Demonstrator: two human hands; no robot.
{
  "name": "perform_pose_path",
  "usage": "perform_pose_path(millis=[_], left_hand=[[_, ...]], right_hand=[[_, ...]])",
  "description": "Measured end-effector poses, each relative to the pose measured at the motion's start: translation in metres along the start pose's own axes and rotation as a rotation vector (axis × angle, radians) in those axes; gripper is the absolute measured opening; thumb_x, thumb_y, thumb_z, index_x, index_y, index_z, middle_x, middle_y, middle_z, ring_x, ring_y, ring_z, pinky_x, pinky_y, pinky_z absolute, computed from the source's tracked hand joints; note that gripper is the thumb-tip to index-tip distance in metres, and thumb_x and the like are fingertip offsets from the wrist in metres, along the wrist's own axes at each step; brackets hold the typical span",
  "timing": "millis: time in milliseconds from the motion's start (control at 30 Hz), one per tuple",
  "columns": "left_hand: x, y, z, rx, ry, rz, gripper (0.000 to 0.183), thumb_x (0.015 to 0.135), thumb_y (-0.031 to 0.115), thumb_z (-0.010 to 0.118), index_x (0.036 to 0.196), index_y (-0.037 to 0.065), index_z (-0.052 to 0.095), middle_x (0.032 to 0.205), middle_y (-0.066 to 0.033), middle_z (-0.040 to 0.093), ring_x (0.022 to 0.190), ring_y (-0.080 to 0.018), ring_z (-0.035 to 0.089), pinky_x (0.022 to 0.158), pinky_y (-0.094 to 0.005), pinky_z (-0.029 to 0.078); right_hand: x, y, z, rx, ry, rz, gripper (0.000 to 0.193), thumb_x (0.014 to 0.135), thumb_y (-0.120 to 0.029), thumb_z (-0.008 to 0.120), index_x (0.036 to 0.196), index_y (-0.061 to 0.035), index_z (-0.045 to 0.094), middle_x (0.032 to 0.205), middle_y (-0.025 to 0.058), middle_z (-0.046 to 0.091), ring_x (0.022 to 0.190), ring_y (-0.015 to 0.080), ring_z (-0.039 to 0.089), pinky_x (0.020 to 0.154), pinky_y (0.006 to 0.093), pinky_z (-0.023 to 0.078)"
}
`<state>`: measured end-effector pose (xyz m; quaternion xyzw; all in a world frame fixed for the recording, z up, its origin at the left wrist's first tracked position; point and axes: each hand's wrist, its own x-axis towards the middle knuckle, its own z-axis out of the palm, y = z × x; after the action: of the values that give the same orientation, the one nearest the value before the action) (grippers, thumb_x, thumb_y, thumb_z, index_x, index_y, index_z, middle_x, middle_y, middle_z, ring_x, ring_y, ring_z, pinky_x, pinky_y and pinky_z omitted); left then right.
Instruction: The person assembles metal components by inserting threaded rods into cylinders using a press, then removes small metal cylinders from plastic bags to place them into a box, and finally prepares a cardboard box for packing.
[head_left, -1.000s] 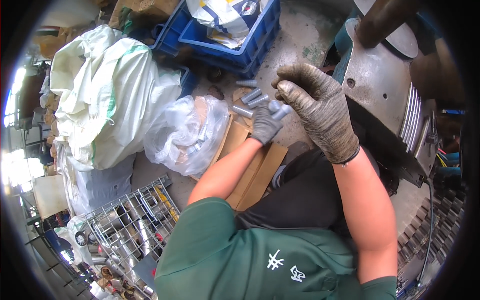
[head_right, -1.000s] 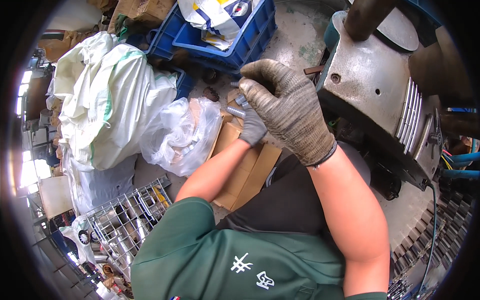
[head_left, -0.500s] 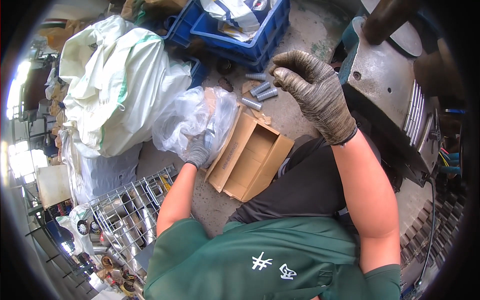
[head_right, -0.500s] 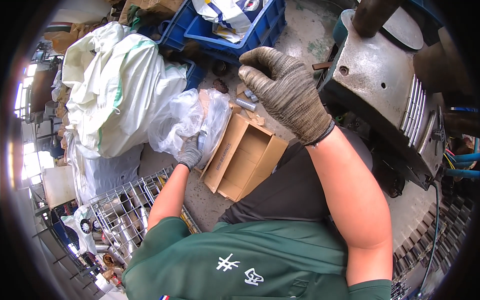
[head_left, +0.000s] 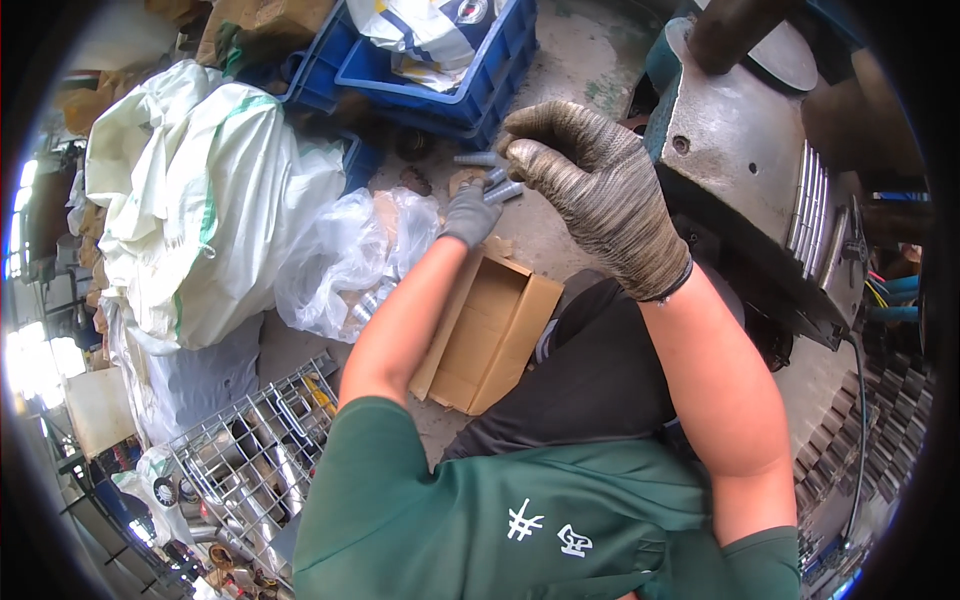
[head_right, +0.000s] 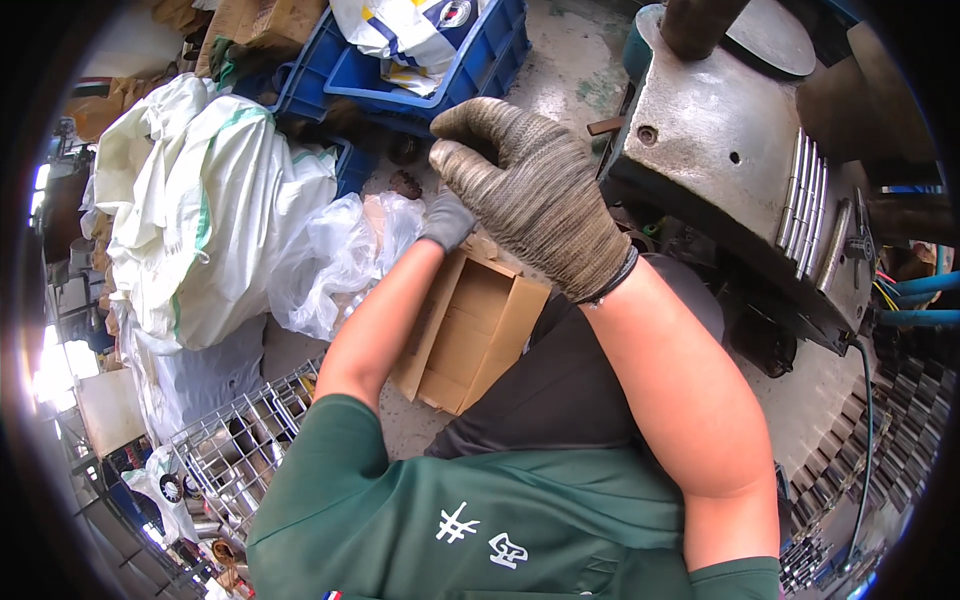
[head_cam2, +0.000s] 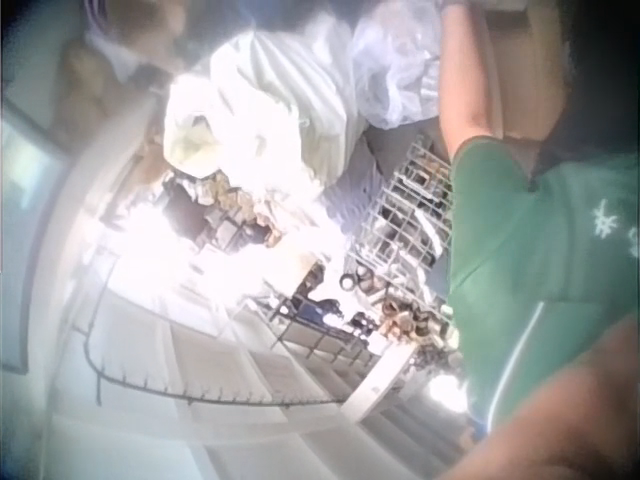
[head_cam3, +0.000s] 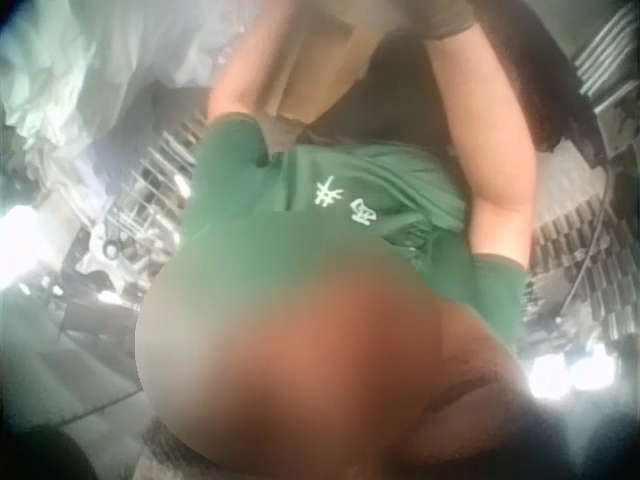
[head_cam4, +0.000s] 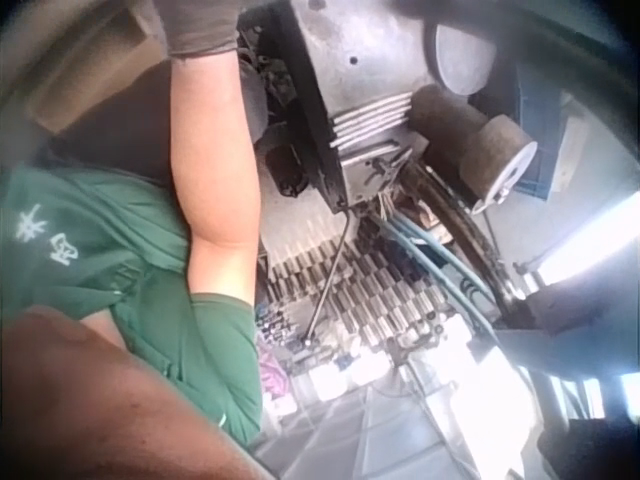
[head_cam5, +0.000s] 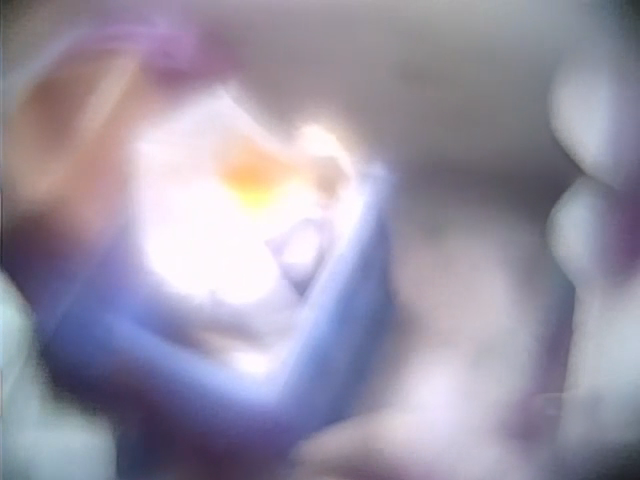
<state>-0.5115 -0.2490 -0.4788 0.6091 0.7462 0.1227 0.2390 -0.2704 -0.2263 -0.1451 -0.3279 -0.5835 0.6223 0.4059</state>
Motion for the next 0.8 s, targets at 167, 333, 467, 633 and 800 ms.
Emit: perform_pose_path(millis=[167, 333, 467, 633, 800], left_hand=[[0.067, 0.098, 0.01, 0.405, -0.404, -0.222, 0.097, 0.082, 0.046, 0.079, 0.16, 0.01, 0.031, 0.162, -0.0187, 0.036, 0.146, -0.0345, 0.041, 0.12, -0.045, 0.036], [0.085, 0.03, 0.032, 0.524, -0.335, -0.198, 0.107, 0.078, 0.055, 0.079, 0.16, 0.007, 0.03, 0.163, -0.0172, 0.035, 0.153, -0.0325, 0.03, 0.122, -0.048, 0.031], [0.092, 0.051, 0.014, 0.527, -0.337, -0.188, 0.1, 0.076, 0.048, 0.082, 0.156, 0.007, 0.038, 0.162, -0.0158, 0.038, 0.15, -0.0325, 0.036, 0.12, -0.0503, 0.033], [0.089, 0.041, 0.014, 0.58, -0.473, -0.13, 0.077, 0.073, 0.035, 0.084, 0.142, 0.01, 0.059, 0.15, -0.0166, 0.053, 0.14, -0.0333, 0.05, 0.112, -0.0514, 0.044], [0.078, 0.035, 0.047, 0.592, -0.398, -0.172, 0.053, 0.094, 0.033, 0.063, 0.141, 0.009, 0.062, 0.153, -0.0144, 0.052, 0.14, -0.0353, 0.05, 0.106, -0.0649, 0.043]], right_hand=[[0.0, 0.007, -0.027, -0.109, 0.069, 0.042, 0.023, 0.097, -0.004, 0.068, 0.118, 0.0037, 0.068, 0.106, 0.0086, 0.073, 0.098, 0.0128, 0.068, 0.091, 0.0285, 0.056], [-0.001, -0.003, -0.012, -0.111, -0.003, 0.016, 0.023, 0.096, -0.005, 0.068, 0.118, 0.0024, 0.07, 0.105, 0.0078, 0.074, 0.099, 0.0129, 0.068, 0.092, 0.0286, 0.055], [0.001, 0.002, -0.022, -0.104, 0.038, 0.047, 0.023, 0.096, -0.005, 0.069, 0.118, 0.002, 0.07, 0.106, 0.0078, 0.073, 0.099, 0.0126, 0.067, 0.092, 0.0282, 0.054], [0.003, 0.0, -0.025, -0.124, 0.016, 0.067, 0.024, 0.096, -0.005, 0.068, 0.119, 0.0021, 0.069, 0.106, 0.0077, 0.073, 0.099, 0.0126, 0.067, 0.092, 0.0283, 0.054], [0.002, 0.0, -0.016, -0.113, -0.028, 0.035, 0.025, 0.096, -0.005, 0.068, 0.12, 0.002, 0.068, 0.106, 0.0073, 0.072, 0.099, 0.012, 0.066, 0.092, 0.0279, 0.054]])
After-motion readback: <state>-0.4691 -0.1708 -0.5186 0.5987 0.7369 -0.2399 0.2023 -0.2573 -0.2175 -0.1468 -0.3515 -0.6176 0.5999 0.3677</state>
